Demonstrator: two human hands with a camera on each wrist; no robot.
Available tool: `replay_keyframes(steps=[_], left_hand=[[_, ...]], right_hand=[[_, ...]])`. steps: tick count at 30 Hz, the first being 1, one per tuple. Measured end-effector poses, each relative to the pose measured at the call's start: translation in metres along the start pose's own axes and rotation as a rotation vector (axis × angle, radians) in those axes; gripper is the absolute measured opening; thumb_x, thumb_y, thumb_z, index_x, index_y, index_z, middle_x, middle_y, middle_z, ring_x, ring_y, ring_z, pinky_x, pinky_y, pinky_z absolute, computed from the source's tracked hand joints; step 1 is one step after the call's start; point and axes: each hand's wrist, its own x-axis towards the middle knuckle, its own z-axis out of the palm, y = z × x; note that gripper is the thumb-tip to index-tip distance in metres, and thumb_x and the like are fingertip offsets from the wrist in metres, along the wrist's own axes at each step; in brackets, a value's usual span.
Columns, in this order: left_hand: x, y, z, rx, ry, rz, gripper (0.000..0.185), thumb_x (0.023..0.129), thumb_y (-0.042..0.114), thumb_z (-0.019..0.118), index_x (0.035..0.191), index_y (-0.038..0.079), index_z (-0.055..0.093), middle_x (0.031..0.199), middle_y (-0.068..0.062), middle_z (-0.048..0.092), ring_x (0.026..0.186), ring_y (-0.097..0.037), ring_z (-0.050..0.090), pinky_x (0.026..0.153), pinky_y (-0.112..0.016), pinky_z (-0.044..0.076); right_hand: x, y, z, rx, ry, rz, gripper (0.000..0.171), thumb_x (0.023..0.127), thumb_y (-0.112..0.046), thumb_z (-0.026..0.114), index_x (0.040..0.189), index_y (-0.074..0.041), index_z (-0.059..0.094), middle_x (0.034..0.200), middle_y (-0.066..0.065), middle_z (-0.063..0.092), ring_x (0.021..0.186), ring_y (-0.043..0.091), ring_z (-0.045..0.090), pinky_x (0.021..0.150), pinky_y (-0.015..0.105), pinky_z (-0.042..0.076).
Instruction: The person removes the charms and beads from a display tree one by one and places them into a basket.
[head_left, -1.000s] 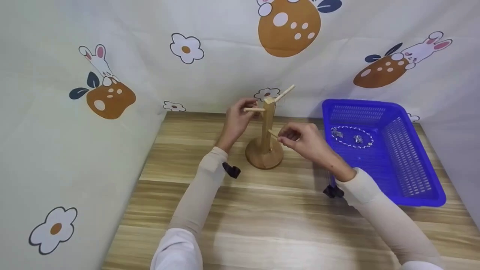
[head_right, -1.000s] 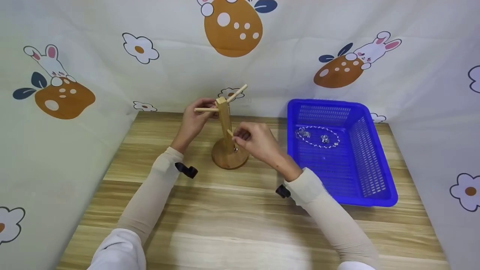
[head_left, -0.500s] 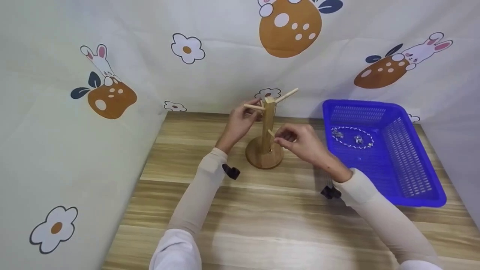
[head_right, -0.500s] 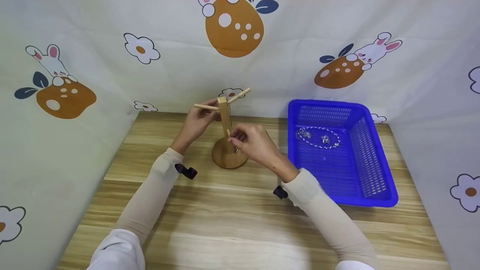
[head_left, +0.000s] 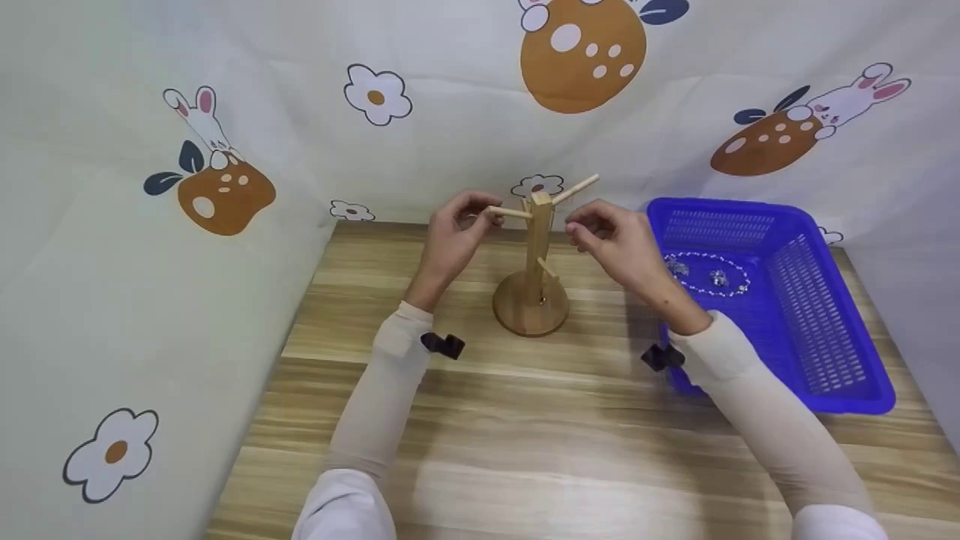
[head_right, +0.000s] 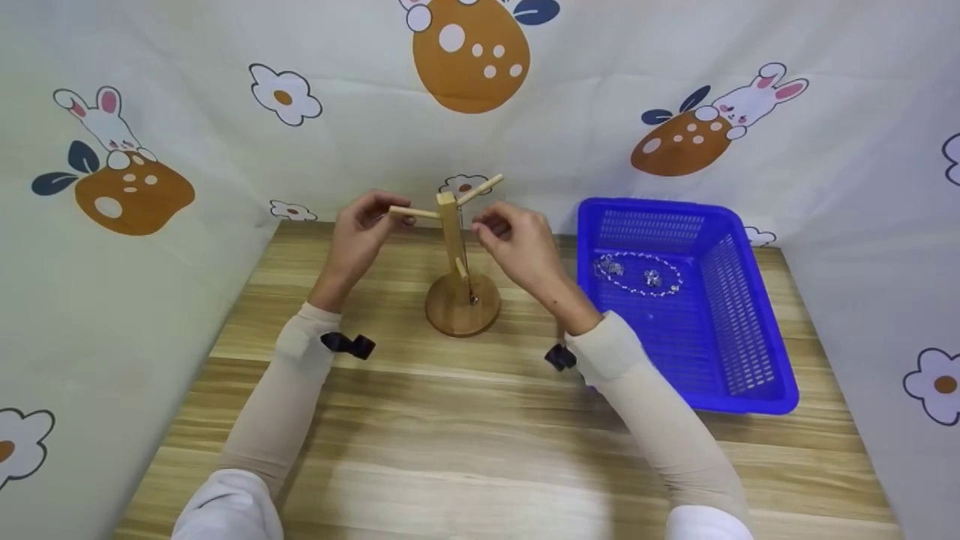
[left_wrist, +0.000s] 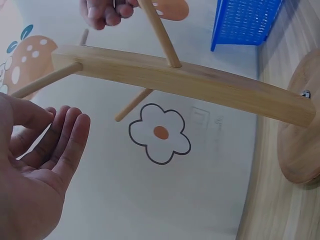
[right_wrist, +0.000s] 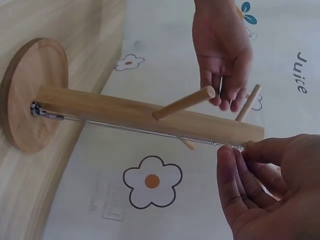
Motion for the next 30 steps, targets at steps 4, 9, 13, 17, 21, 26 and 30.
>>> replay_keyframes(steps=[4,9,13,17,21,26,30], left_hand=[[-0.004,0.007,-0.002,-0.015,-0.03,0.045,0.018,0.098,-0.012,0.065,0.116,-0.016,0.067,0.107,-0.019,0.071,0.093,-0.019,0.072,0.092,-0.038,0.069],[-0.008,0.01,-0.002,-0.036,-0.046,0.074,0.02,0.098,-0.01,0.066,0.117,-0.013,0.066,0.109,-0.018,0.07,0.096,-0.017,0.073,0.091,-0.034,0.069],[-0.009,0.011,-0.002,-0.029,-0.023,0.097,0.018,0.098,-0.006,0.07,0.114,-0.012,0.066,0.106,-0.016,0.071,0.094,-0.015,0.073,0.09,-0.035,0.069],[-0.008,0.011,-0.001,-0.026,0.003,0.112,0.013,0.1,-0.003,0.07,0.11,-0.011,0.067,0.102,-0.014,0.071,0.091,-0.015,0.074,0.088,-0.044,0.07],[-0.008,0.011,-0.001,-0.03,0.011,0.122,0.011,0.101,-0.003,0.069,0.109,-0.01,0.067,0.1,-0.012,0.072,0.089,-0.017,0.075,0.086,-0.047,0.07],[-0.009,0.01,-0.002,-0.028,0.024,0.129,0.012,0.101,-0.002,0.07,0.111,-0.009,0.068,0.1,-0.013,0.072,0.09,-0.024,0.075,0.085,-0.043,0.07],[-0.01,0.009,-0.003,-0.026,0.028,0.131,0.014,0.101,-0.001,0.071,0.113,-0.009,0.068,0.102,-0.013,0.072,0.092,-0.031,0.076,0.085,-0.04,0.07]], right_hand=[[0.01,-0.002,0.002,0.033,0.026,0.031,0.017,0.103,-0.01,0.071,0.114,0.002,0.077,0.1,0.019,0.078,0.074,-0.001,0.068,0.067,0.012,0.061],[0.018,-0.004,0.006,0.089,0.033,0.055,0.019,0.104,-0.01,0.071,0.115,0.003,0.076,0.102,0.023,0.077,0.075,-0.002,0.069,0.069,0.015,0.064],[0.02,-0.004,0.009,0.109,0.018,0.063,0.02,0.104,-0.011,0.071,0.115,0.004,0.076,0.1,0.021,0.077,0.075,0.0,0.069,0.068,0.015,0.063],[0.02,-0.003,0.013,0.11,0.019,0.071,0.021,0.104,-0.014,0.071,0.116,0.002,0.077,0.101,0.019,0.078,0.082,0.012,0.071,0.07,0.018,0.063],[0.021,-0.002,0.02,0.155,0.054,0.09,0.019,0.104,-0.013,0.072,0.112,0.003,0.078,0.101,0.023,0.077,0.084,0.02,0.073,0.07,0.017,0.064],[0.02,-0.004,0.026,0.194,0.095,0.101,0.016,0.102,-0.01,0.073,0.109,0.004,0.078,0.098,0.022,0.077,0.079,0.014,0.073,0.068,0.017,0.064],[0.019,-0.005,0.026,0.19,0.11,0.096,0.015,0.101,-0.009,0.073,0.109,0.003,0.078,0.1,0.022,0.077,0.08,0.012,0.07,0.07,0.02,0.065]])
